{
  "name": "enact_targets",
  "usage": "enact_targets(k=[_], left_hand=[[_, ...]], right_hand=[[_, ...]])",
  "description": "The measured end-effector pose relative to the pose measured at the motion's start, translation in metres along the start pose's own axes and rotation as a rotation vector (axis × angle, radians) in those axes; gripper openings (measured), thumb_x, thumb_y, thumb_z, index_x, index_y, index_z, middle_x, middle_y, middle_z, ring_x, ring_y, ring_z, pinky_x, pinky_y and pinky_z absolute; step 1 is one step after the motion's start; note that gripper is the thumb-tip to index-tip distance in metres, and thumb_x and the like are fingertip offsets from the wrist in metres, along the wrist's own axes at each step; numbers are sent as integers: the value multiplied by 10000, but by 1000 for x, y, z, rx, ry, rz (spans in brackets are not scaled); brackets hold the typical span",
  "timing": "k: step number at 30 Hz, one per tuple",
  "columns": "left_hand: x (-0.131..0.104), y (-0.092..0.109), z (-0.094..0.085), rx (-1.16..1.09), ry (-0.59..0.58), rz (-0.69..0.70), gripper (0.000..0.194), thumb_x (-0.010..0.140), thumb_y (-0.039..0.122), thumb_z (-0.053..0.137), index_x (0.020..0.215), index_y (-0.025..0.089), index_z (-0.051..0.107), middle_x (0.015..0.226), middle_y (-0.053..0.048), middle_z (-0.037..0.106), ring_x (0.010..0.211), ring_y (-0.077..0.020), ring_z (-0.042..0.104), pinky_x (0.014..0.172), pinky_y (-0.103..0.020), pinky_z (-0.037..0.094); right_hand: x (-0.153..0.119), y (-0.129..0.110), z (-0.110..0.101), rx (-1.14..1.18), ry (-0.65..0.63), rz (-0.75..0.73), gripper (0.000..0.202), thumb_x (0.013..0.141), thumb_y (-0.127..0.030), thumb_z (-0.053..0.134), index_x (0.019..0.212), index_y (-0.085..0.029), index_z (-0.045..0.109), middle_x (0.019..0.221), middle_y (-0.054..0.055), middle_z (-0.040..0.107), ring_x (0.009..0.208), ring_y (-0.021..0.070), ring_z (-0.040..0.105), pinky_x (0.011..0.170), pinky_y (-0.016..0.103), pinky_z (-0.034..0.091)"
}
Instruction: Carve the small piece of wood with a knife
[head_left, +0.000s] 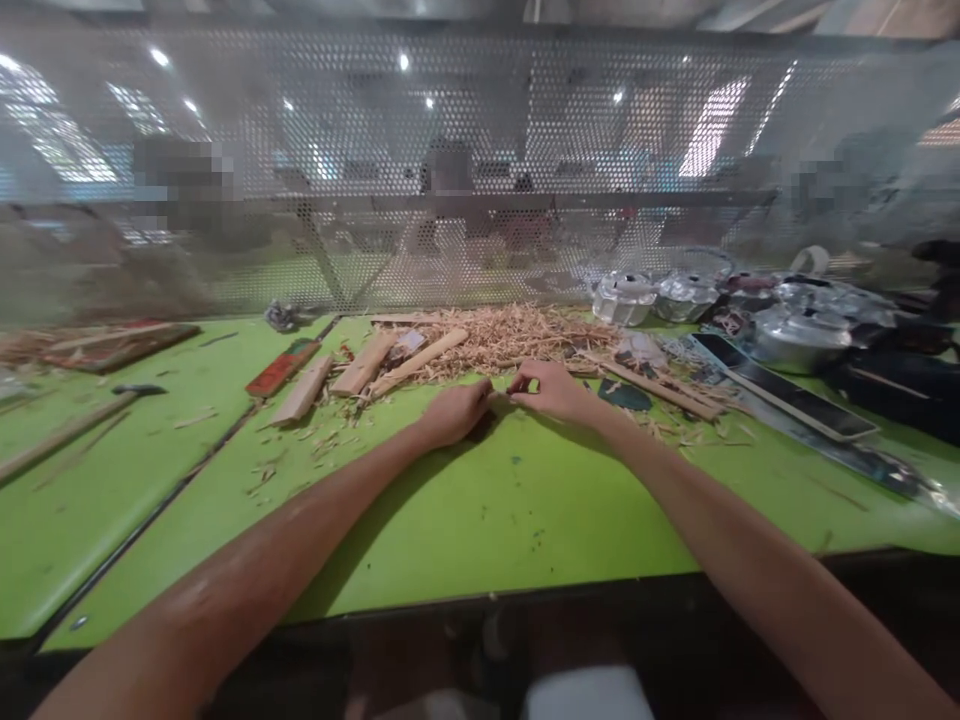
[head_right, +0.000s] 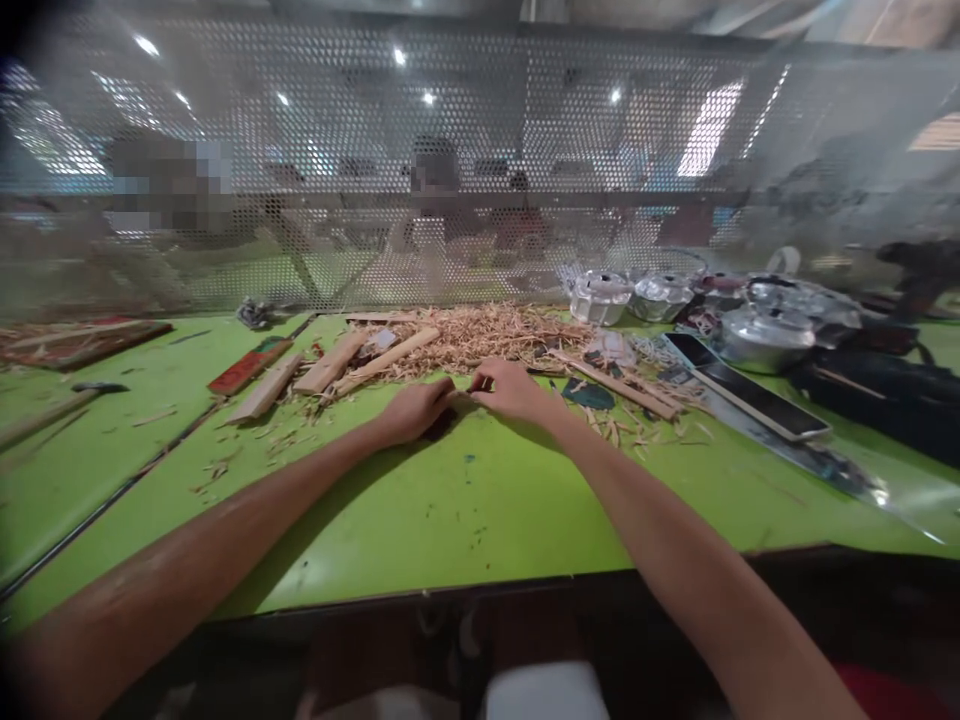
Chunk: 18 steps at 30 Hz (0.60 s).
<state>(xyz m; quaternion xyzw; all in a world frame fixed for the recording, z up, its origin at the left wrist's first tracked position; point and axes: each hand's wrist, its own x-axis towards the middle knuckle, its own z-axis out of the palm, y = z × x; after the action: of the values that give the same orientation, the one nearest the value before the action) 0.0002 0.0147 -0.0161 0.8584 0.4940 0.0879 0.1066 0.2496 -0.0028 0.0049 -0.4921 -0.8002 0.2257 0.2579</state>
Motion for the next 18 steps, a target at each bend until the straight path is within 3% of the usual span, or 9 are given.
enact_targets(k=[4,11,15,18], left_hand=[[3,-4,0,-89,35,-28,283,1347,349,484,1236,250,724,1198,-114,919,1068,-296,848,839,-332,488],[4,-5,2,-53,45,50,304,1339,392,513,1248,248,765,1259,-136,931,1145,-314,867,911,-340,549],[2,-1,0,2,23,30,358,1341,381,488,1324,238,816,1252,-148,937,1127,-322,872,914,-355,573],[1,2,-1,36,-7,39,366,1335,393,506,1336,233,835,1260,-157,939,1114,-327,869,910,-362,573]], right_hand=[[2,3,-4,-23,52,63,379,1074,-442,975,824,-251,764,973,70,768,996,276,725,1082,499,620],[-16,-13,12,95,119,-29,269,1166,-470,750,975,-302,839,1163,138,850,1117,333,736,1137,541,635],[-11,-8,9,253,293,159,119,1119,-353,733,1053,-267,782,1177,133,859,1132,321,749,1126,507,654],[-3,-2,5,318,362,235,48,1141,-303,669,1135,-263,694,1201,125,858,1081,285,772,1005,426,679]])
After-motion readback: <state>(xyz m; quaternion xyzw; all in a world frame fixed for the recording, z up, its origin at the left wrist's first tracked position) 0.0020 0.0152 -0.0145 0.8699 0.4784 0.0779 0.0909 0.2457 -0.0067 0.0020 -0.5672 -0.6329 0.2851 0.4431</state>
